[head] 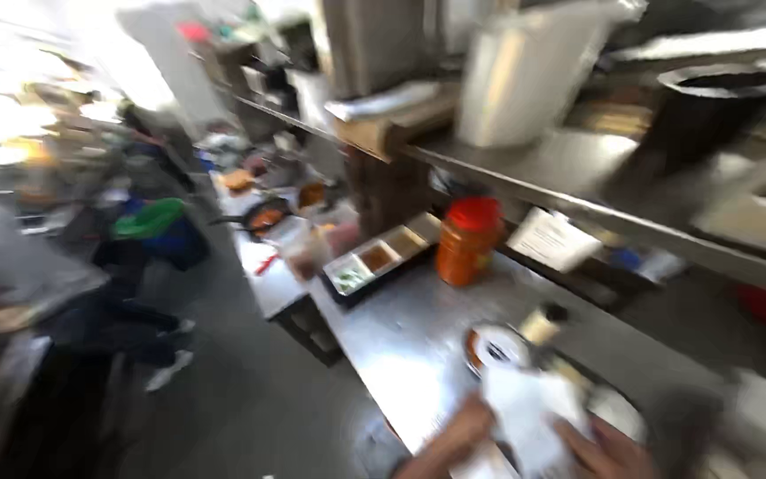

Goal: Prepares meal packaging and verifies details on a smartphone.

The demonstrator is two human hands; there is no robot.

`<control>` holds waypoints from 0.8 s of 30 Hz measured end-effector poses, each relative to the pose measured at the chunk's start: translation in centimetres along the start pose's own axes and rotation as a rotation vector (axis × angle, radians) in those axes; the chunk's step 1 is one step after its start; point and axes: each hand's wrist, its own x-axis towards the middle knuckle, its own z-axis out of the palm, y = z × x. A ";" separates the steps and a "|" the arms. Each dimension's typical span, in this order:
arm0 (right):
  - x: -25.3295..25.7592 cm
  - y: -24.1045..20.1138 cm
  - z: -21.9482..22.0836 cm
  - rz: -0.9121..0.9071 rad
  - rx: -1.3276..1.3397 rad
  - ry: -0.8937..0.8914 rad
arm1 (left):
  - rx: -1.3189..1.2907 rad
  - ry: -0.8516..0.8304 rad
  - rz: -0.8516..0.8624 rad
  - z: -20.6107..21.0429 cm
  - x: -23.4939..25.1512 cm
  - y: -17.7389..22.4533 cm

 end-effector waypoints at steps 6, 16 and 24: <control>3.5 3.4 6.2 -0.060 -0.208 0.023 | -0.438 -0.159 -0.234 -5.4 0.8 -2.6; 4.4 2.2 9.2 0.028 -0.347 -0.035 | -0.001 0.124 -0.171 -11.1 2.3 -7.3; -1.3 6.6 -15.3 0.334 -0.894 0.649 | 0.953 0.341 -0.017 -14.7 6.4 -9.4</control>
